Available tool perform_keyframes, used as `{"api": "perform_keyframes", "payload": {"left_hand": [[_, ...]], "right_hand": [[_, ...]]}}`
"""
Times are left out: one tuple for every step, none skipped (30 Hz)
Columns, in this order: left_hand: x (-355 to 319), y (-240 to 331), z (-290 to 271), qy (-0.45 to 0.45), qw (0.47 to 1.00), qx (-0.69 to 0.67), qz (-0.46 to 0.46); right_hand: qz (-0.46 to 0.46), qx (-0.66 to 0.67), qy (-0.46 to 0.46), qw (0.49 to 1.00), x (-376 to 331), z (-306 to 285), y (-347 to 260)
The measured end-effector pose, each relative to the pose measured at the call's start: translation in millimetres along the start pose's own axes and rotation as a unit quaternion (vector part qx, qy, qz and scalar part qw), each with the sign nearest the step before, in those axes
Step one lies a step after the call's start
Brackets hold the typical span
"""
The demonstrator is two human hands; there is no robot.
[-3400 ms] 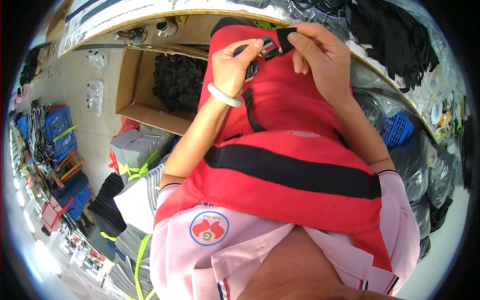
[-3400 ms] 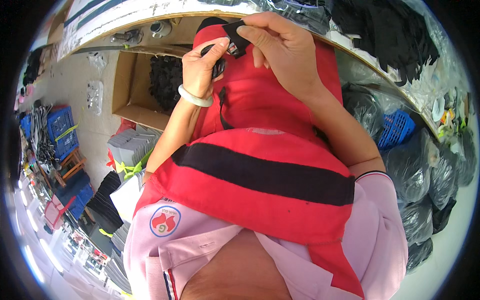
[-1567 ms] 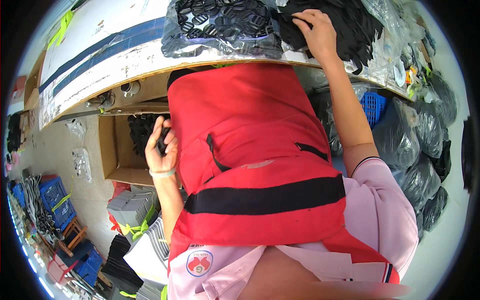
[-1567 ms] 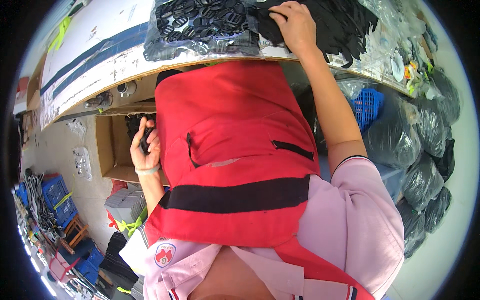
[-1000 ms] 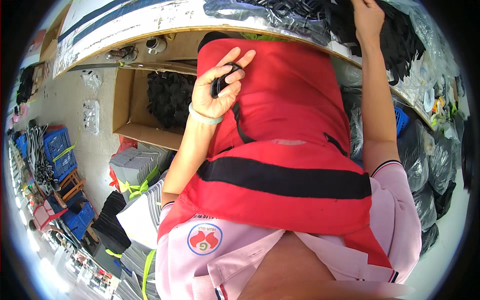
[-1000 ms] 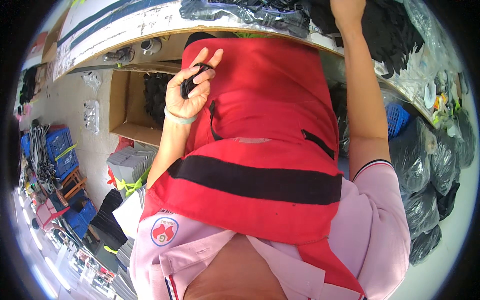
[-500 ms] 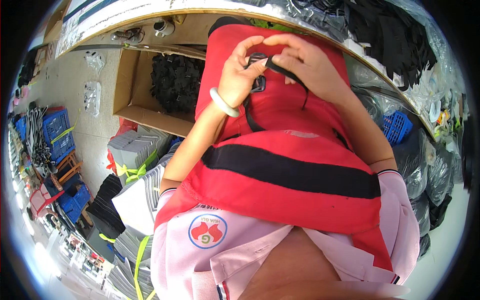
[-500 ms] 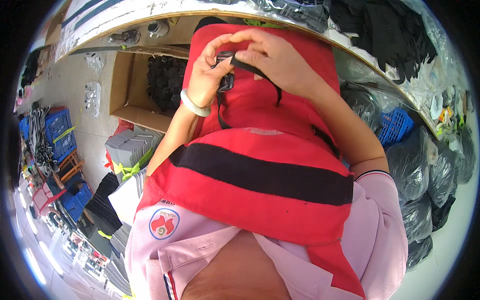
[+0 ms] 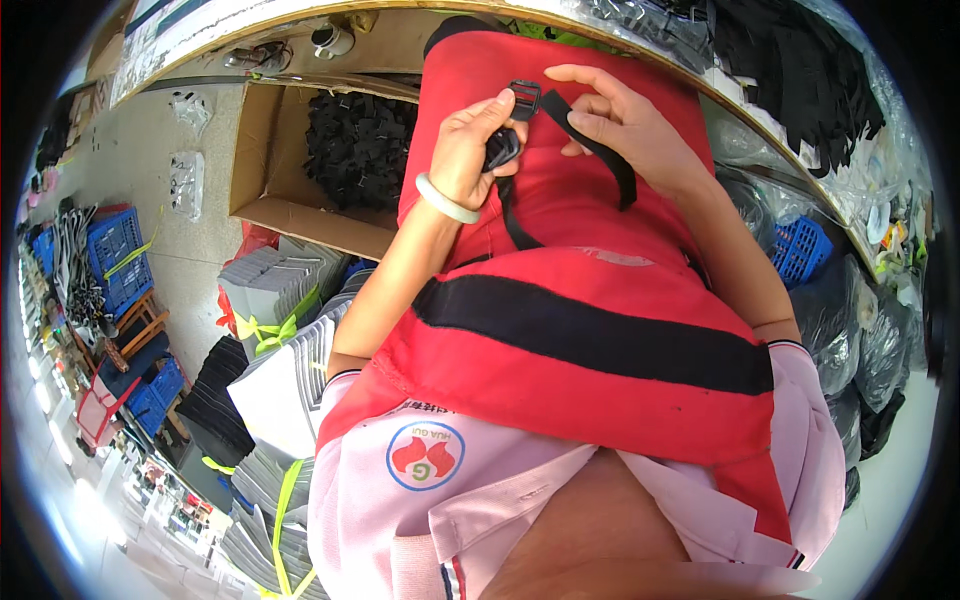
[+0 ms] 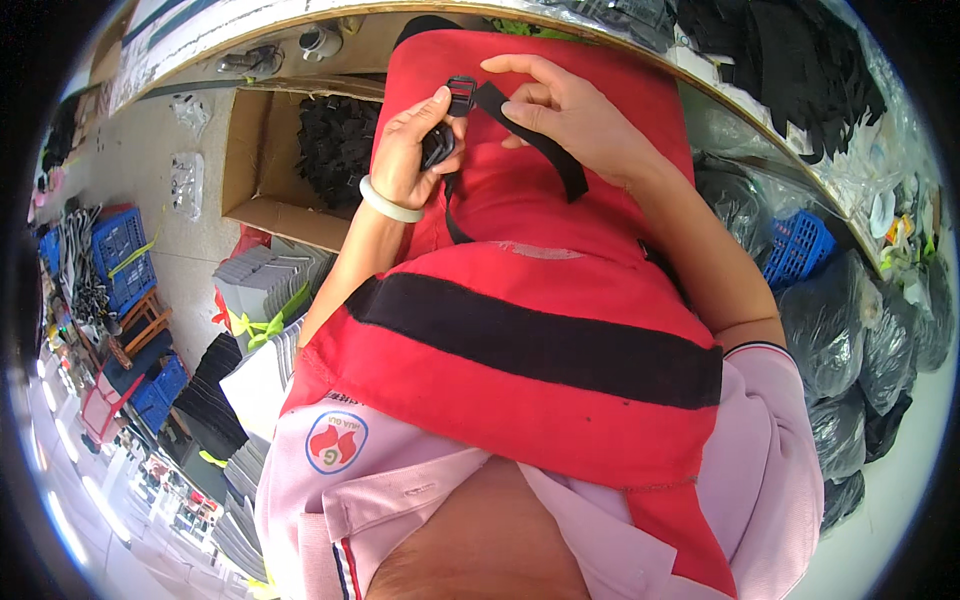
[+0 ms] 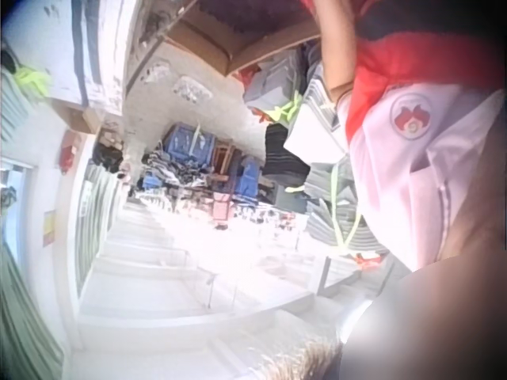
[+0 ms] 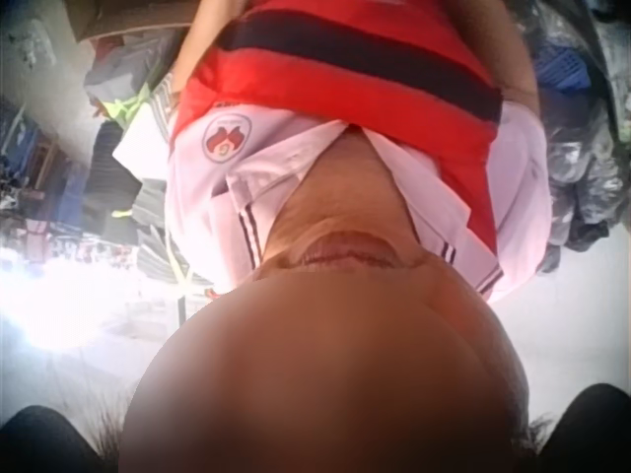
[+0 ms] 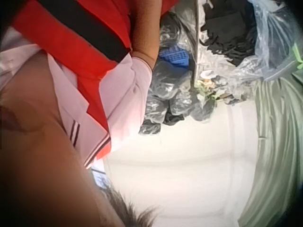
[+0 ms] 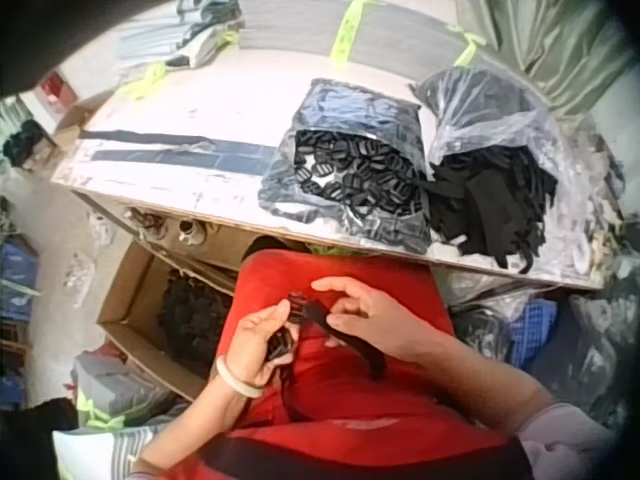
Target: The recorder is threading webbing through plastic buckles to assemble strap components.
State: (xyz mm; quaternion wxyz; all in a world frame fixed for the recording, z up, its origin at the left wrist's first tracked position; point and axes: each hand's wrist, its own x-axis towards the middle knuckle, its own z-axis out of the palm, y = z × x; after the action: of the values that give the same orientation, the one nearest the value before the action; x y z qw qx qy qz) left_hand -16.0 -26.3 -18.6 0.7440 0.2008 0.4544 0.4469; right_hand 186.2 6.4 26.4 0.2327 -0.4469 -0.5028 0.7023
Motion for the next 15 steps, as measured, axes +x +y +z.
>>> {"api": "perform_keyframes", "payload": {"left_hand": [[0, 0, -1, -0.012, 0.991, -0.104, -0.077], [1, 0, 1, 0.023, 0.988, -0.113, -0.099], [1, -1, 5, 0.020, 0.988, -0.113, -0.101], [-1, -2, 10, 0.010, 0.993, -0.093, -0.077], [-3, -3, 13, 0.000, 0.996, -0.073, -0.052], [-3, -3, 14, -0.005, 0.997, -0.061, -0.039], [-2, -5, 14, -0.005, 0.997, -0.059, -0.038], [-1, -6, 15, -0.010, 1.000, -0.018, -0.003], [-2, -7, 15, -0.014, 0.999, 0.022, 0.033], [-2, -6, 17, -0.003, 0.999, 0.029, 0.043], [-3, -6, 18, -0.001, 0.999, 0.030, 0.044], [-4, -6, 21, 0.007, 0.991, 0.092, 0.093], [-5, -6, 23, 0.016, 0.978, 0.155, 0.141], [-3, -12, 24, 0.036, 0.967, 0.165, 0.189], [-2, -15, 22, 0.035, 0.968, 0.165, 0.189]], "right_hand": [[0.001, 0.001, 0.002, 1.000, -2, 2, -2], [0.008, 0.041, 0.000, 0.999, -4, 4, -6], [0.016, 0.079, 0.000, 0.997, -5, 5, -9], [0.016, 0.079, 0.003, 0.997, -4, 5, -8], [0.025, 0.096, 0.005, 0.995, -1, 5, -6], [0.033, 0.114, 0.004, 0.993, 2, 7, -4], [0.032, 0.115, 0.004, 0.993, 3, 9, -3], [0.023, 0.131, 0.032, 0.991, 3, 11, -2], [0.015, 0.147, 0.058, 0.987, 4, 13, -1], [0.015, 0.148, 0.056, 0.987, 3, 13, 0], [0.010, 0.163, 0.070, 0.984, 3, 13, 2], [0.005, 0.177, 0.084, 0.981, 3, 13, 3], [0.005, 0.178, 0.083, 0.981, 4, 14, 5], [-0.004, 0.199, 0.087, 0.976, 6, 14, 8], [-0.013, 0.219, 0.093, 0.971, 7, 13, 10]]}}
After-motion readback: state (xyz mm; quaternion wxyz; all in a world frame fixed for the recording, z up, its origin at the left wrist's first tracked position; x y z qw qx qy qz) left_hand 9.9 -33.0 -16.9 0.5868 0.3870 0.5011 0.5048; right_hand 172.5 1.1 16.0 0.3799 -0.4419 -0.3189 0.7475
